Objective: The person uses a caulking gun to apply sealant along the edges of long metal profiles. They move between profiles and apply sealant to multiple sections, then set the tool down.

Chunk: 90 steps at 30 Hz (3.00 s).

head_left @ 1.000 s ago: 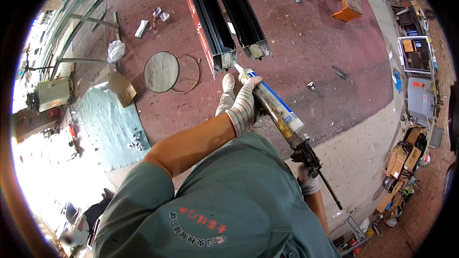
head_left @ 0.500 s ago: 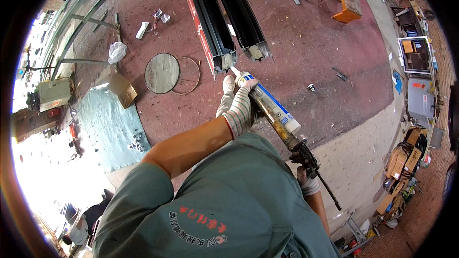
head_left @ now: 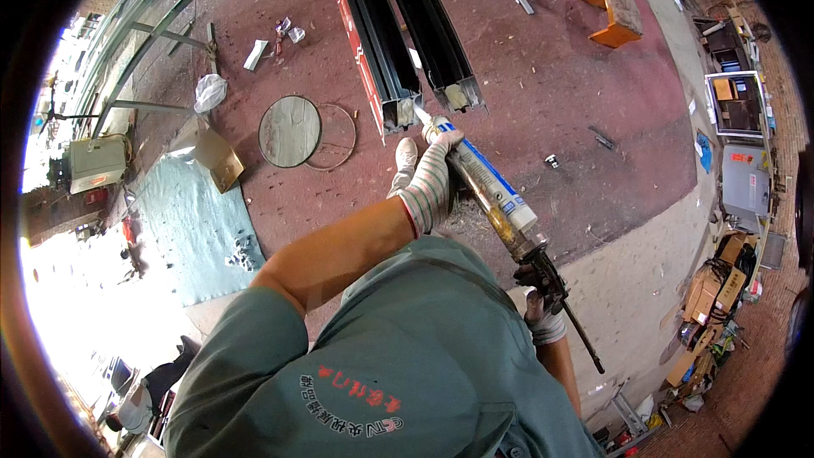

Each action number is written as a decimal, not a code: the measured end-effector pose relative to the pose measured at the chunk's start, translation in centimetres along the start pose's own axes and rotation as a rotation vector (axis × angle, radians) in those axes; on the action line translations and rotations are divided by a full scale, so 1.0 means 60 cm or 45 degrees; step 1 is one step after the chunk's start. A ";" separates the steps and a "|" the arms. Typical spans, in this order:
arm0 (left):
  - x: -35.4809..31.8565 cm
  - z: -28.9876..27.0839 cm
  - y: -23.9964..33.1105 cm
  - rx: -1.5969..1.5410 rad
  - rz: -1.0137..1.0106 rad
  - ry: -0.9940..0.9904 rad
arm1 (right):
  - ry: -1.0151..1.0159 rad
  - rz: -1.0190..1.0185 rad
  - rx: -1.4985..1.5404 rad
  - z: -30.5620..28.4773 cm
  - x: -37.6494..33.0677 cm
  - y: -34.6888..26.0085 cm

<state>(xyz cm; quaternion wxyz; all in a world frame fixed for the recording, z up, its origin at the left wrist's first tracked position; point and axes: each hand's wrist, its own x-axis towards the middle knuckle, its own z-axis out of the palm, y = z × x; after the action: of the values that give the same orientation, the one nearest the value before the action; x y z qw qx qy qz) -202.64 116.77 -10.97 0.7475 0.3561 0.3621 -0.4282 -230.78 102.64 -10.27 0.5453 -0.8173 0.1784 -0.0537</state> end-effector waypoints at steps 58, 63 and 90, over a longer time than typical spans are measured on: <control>-0.276 -0.109 0.064 -0.443 0.262 -0.255 | -0.618 0.149 0.482 0.121 0.196 -0.181; -0.355 -0.197 0.068 -0.476 0.432 -0.249 | -0.883 0.264 0.609 0.223 0.180 -0.252; -0.679 -0.686 -0.043 -0.809 0.787 -0.168 | -1.570 0.644 0.482 0.576 -0.070 -0.385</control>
<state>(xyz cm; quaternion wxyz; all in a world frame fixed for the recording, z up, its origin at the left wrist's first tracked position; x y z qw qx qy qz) -229.79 166.01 3.00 0.9341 0.1724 0.3037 -0.0740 -219.57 142.17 -2.57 0.6761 -0.5227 0.0087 0.5192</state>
